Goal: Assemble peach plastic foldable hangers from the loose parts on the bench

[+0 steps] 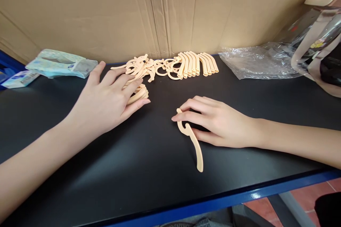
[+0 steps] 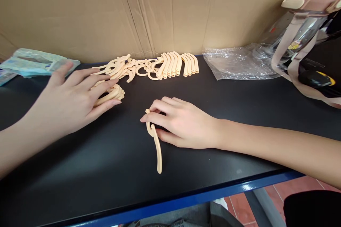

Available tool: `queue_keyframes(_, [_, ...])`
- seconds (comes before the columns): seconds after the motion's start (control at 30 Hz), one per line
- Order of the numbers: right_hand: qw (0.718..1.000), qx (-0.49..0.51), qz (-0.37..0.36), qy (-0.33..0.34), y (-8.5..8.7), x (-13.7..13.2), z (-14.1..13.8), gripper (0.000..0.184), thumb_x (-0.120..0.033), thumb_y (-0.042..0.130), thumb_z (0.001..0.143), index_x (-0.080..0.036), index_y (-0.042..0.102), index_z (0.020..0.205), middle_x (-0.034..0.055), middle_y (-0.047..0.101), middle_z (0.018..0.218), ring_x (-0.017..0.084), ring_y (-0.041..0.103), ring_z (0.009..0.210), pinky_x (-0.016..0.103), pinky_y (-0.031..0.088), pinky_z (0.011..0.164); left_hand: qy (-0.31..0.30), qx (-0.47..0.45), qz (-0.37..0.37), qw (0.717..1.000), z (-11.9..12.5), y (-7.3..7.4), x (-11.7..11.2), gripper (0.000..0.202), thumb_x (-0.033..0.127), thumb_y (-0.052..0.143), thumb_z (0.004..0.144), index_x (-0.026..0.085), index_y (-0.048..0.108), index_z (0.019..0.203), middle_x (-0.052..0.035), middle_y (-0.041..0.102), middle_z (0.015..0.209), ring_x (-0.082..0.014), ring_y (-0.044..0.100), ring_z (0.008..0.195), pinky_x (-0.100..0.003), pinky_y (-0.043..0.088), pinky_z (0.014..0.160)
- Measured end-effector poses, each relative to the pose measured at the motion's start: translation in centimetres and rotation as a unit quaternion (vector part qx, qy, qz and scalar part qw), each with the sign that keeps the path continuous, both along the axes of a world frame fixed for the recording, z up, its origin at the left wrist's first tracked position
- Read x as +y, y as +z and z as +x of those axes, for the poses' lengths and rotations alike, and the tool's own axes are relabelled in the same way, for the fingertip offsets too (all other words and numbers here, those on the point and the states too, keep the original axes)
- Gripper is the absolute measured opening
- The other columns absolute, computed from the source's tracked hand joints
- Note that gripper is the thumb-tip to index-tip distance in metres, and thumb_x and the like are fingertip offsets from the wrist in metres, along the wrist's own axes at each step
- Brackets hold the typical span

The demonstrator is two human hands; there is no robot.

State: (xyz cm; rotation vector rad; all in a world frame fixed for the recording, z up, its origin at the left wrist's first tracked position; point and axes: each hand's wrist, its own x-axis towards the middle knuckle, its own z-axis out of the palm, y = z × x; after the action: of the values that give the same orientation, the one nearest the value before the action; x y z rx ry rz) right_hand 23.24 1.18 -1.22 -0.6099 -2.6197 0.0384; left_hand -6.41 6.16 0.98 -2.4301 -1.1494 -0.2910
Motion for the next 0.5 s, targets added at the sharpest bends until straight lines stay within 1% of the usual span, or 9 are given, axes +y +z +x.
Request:
queue_keyframes(0.1, [1.0, -0.004, -0.002, 0.002, 0.0, 0.0, 0.0, 0.03, -0.023, 0.051, 0.102, -0.013, 0.065, 0.126, 0.0113, 0.066, 0.116, 0.02, 0.058, 0.099, 0.034, 0.05, 0.087, -0.03, 0.042, 0.048, 0.998, -0.3, -0.3, 0.4, 0.079, 0.062, 0.015, 0.104, 0.009, 0.066, 0.132, -0.0182, 0.072, 0.12, -0.0373, 0.06, 0.123, -0.064, 0.027, 0.121])
queue_keyframes(0.17, [1.0, -0.01, -0.005, 0.004, 0.0, 0.0, 0.0, 0.03, -0.023, 0.05, 0.102, -0.013, 0.065, 0.126, 0.0115, 0.065, 0.116, 0.021, 0.058, 0.1, 0.034, 0.051, 0.087, -0.038, 0.063, 0.071, 0.995, -0.2, -0.4, 0.4, 0.083, 0.062, 0.01, 0.104, 0.006, 0.066, 0.132, -0.0195, 0.072, 0.119, -0.037, 0.062, 0.119, -0.065, 0.03, 0.118])
queue_keyframes(0.23, [1.0, -0.013, -0.007, 0.004, 0.1, 0.1, 0.0, 0.03, -0.023, 0.05, 0.102, -0.013, 0.064, 0.127, 0.0119, 0.065, 0.116, 0.021, 0.058, 0.101, 0.034, 0.051, 0.087, -0.025, 0.076, 0.057, 0.995, 0.0, -0.3, 0.1, 0.081, 0.06, 0.011, 0.105, 0.006, 0.062, 0.135, -0.0203, 0.07, 0.124, -0.0359, 0.06, 0.122, -0.062, 0.028, 0.12])
queue_keyframes(0.33, [1.0, -0.016, -0.01, 0.002, 0.1, 0.1, 0.0, 0.031, -0.023, 0.049, 0.102, -0.013, 0.064, 0.127, 0.0122, 0.065, 0.117, 0.021, 0.058, 0.101, 0.034, 0.05, 0.088, 0.001, 0.083, 0.006, 0.996, 0.4, 0.2, -0.2, 0.077, 0.059, 0.013, 0.106, 0.006, 0.06, 0.137, -0.0205, 0.068, 0.128, -0.0345, 0.057, 0.127, -0.057, 0.022, 0.124])
queue_keyframes(0.43, [1.0, -0.019, -0.009, 0.003, 0.1, 0.1, 0.0, 0.03, -0.023, 0.049, 0.102, -0.014, 0.064, 0.127, 0.012, 0.065, 0.117, 0.021, 0.057, 0.1, 0.034, 0.05, 0.087, 0.029, 0.043, -0.016, 0.999, 0.5, 0.8, -0.1, 0.087, 0.07, 0.009, 0.1, 0.01, 0.061, 0.135, -0.018, 0.068, 0.128, -0.0342, 0.057, 0.128, -0.053, 0.023, 0.125])
queue_keyframes(0.5, [1.0, -0.014, -0.008, 0.004, 0.1, 0.1, 0.0, 0.03, -0.023, 0.049, 0.102, -0.014, 0.065, 0.126, 0.0119, 0.065, 0.116, 0.021, 0.057, 0.098, 0.034, 0.05, 0.086, 0.058, -0.002, -0.039, 0.998, 0.3, 1.3, 0.3, 0.094, 0.078, 0.007, 0.095, 0.013, 0.063, 0.134, -0.0164, 0.067, 0.129, -0.035, 0.056, 0.128, -0.053, 0.026, 0.123])
